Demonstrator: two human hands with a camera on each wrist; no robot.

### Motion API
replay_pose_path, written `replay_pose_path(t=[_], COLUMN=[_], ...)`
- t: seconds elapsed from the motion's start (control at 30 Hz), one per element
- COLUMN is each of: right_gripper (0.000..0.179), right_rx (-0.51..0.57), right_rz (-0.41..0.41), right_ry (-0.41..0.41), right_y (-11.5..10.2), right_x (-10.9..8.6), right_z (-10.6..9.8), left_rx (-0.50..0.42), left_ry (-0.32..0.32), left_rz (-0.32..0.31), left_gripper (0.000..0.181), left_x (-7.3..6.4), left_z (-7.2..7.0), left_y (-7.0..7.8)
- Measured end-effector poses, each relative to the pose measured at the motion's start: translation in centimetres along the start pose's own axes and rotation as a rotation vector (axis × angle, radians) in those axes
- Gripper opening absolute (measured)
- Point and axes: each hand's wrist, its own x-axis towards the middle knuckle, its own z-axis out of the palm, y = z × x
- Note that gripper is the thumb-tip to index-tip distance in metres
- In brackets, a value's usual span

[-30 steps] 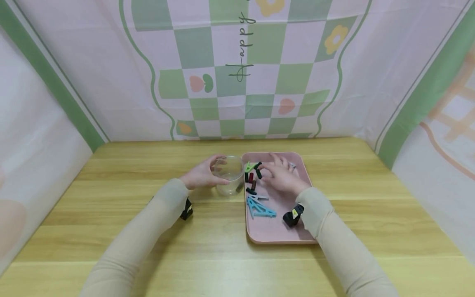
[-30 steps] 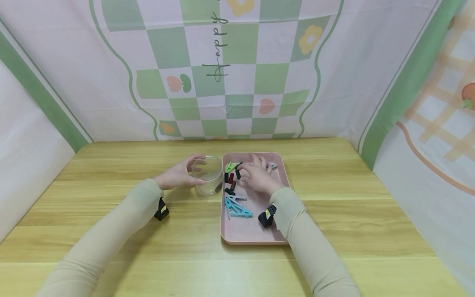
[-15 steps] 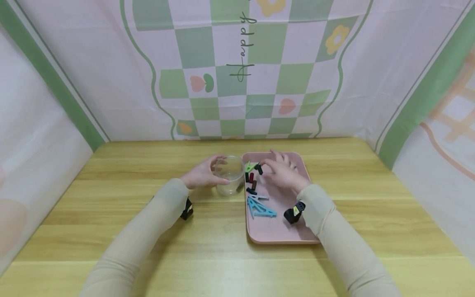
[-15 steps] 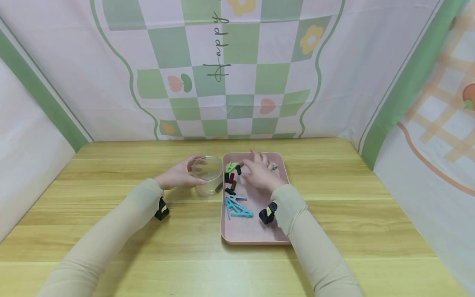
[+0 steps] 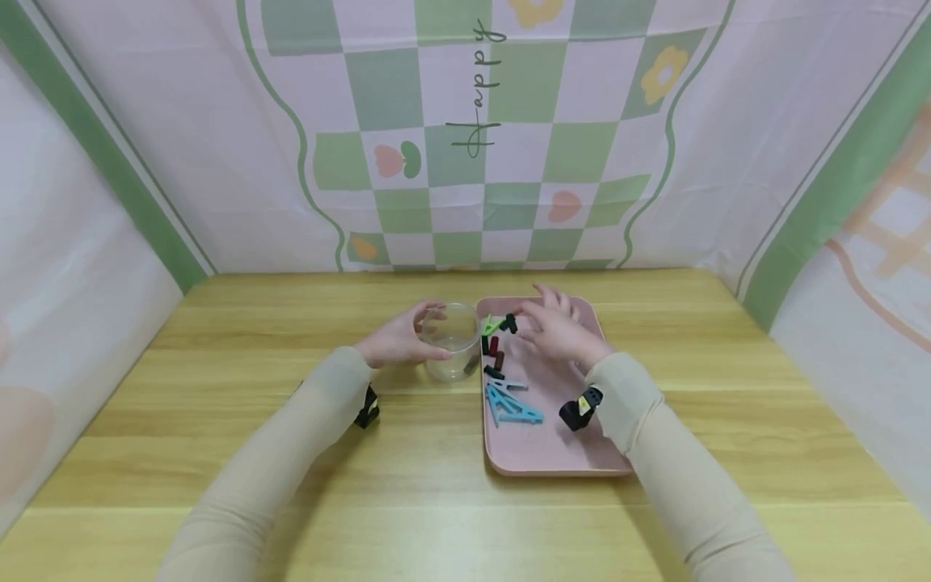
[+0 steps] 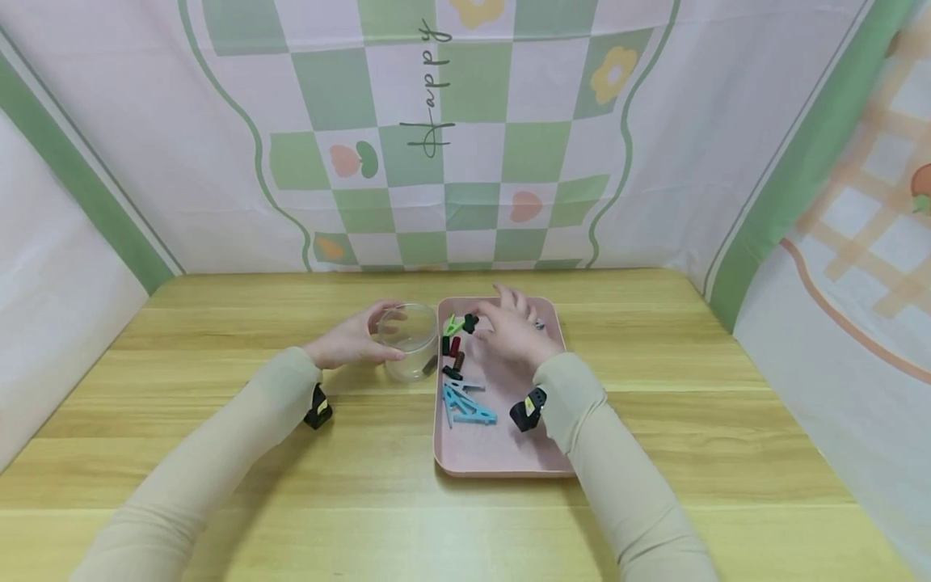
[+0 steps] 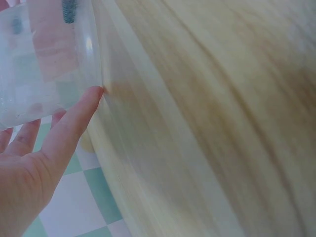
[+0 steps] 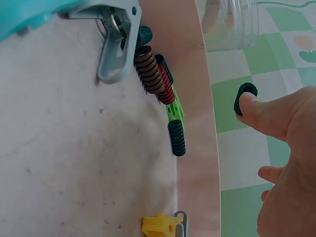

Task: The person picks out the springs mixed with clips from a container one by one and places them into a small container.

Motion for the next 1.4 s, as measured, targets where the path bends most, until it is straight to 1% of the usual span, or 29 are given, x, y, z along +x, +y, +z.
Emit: replay_pose_path(t=[0.2, 0.5, 0.83, 1.0, 1.4], right_gripper=[0.036, 0.036, 0.031, 0.031, 0.032], right_rx=[-0.004, -0.002, -0.004, -0.009, -0.003], right_rz=[-0.016, 0.001, -0.007, -0.026, -0.079], right_ry=[0.012, 0.01, 0.026, 0.031, 0.039], right_y=[-0.1, -0.6, -1.3, -1.8, -3.9], right_x=[0.0, -0.1, 0.0, 0.0, -0.3], right_z=[-0.4, -1.0, -1.2, -1.3, -1.8], left_rx=[0.002, -0.007, -0.01, -0.017, -0.022], left_ry=[0.002, 0.002, -0.003, -0.007, -0.006], left_rz=[0.001, -0.004, -0.009, -0.013, -0.016], left_gripper=[0.085, 0.086, 0.086, 0.086, 0.086], left_x=[0.0, -0.1, 0.0, 0.0, 0.0], left_z=[0.0, 0.0, -0.1, -0.1, -0.1], left_y=[0.1, 0.2, 0.0, 0.0, 0.0])
